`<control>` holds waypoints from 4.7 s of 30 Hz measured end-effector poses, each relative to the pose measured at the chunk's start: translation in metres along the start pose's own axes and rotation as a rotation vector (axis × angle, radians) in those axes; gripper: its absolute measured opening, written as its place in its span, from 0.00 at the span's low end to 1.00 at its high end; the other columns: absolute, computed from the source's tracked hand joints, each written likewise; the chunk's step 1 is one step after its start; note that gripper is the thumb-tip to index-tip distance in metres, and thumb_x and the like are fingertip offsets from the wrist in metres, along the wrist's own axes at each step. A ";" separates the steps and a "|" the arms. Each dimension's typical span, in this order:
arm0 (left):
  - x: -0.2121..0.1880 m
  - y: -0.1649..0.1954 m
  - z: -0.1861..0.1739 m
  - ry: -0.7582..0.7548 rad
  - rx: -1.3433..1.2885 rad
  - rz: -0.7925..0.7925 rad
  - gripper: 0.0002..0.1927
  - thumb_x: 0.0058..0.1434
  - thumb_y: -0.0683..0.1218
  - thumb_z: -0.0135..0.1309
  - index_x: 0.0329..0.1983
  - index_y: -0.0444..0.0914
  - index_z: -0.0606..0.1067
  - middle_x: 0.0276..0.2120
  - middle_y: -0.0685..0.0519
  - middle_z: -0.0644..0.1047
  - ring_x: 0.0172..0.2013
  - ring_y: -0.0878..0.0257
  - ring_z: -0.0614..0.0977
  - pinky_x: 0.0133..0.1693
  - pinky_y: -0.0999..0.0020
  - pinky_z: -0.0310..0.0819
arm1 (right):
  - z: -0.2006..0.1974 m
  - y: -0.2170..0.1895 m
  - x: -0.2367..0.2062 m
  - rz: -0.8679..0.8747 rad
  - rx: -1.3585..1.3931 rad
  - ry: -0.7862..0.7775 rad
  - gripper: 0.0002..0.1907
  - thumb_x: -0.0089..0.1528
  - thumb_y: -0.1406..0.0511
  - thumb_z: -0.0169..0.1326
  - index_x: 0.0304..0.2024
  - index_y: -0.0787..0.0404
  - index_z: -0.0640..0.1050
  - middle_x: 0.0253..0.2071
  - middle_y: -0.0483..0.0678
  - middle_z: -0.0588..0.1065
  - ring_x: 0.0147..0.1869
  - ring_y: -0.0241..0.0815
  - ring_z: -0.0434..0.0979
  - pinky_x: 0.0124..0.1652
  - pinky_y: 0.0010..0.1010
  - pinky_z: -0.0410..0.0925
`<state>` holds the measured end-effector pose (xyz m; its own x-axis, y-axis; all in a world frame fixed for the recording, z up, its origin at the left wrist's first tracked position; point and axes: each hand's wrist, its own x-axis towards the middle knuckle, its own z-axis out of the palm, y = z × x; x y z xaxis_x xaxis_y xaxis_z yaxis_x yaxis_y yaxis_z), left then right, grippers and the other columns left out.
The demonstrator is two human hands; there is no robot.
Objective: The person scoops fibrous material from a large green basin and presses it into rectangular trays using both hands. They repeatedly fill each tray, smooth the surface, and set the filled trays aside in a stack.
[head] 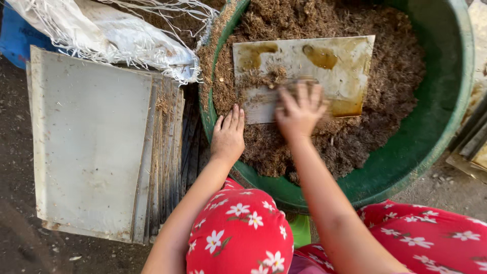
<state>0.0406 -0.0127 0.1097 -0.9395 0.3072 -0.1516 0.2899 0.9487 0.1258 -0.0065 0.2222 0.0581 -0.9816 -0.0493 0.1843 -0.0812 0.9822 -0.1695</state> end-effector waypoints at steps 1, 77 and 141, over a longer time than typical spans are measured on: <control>-0.001 0.000 -0.001 -0.014 -0.020 0.000 0.32 0.63 0.44 0.43 0.73 0.34 0.61 0.73 0.44 0.60 0.69 0.55 0.66 0.67 0.55 0.55 | -0.001 0.026 0.001 0.088 -0.001 0.011 0.24 0.65 0.57 0.60 0.64 0.33 0.77 0.77 0.48 0.60 0.81 0.64 0.46 0.68 0.76 0.37; 0.006 -0.001 0.010 0.125 -0.281 -0.030 0.30 0.75 0.50 0.34 0.76 0.32 0.53 0.71 0.40 0.63 0.69 0.50 0.67 0.70 0.57 0.52 | -0.027 0.036 -0.131 0.825 0.318 -0.625 0.61 0.52 0.36 0.62 0.77 0.55 0.53 0.76 0.73 0.43 0.78 0.71 0.50 0.69 0.54 0.55; -0.001 -0.003 -0.009 0.081 -0.175 0.067 0.24 0.64 0.45 0.51 0.64 0.38 0.74 0.66 0.51 0.72 0.63 0.54 0.74 0.66 0.53 0.61 | -0.004 0.099 0.177 0.796 0.079 -0.178 0.31 0.68 0.63 0.45 0.75 0.46 0.62 0.77 0.51 0.56 0.79 0.47 0.55 0.72 0.50 0.53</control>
<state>0.0395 -0.0162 0.1184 -0.9328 0.3556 -0.0590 0.3227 0.8967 0.3029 -0.1874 0.3114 0.0782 -0.7628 0.6226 -0.1750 0.6459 0.7201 -0.2536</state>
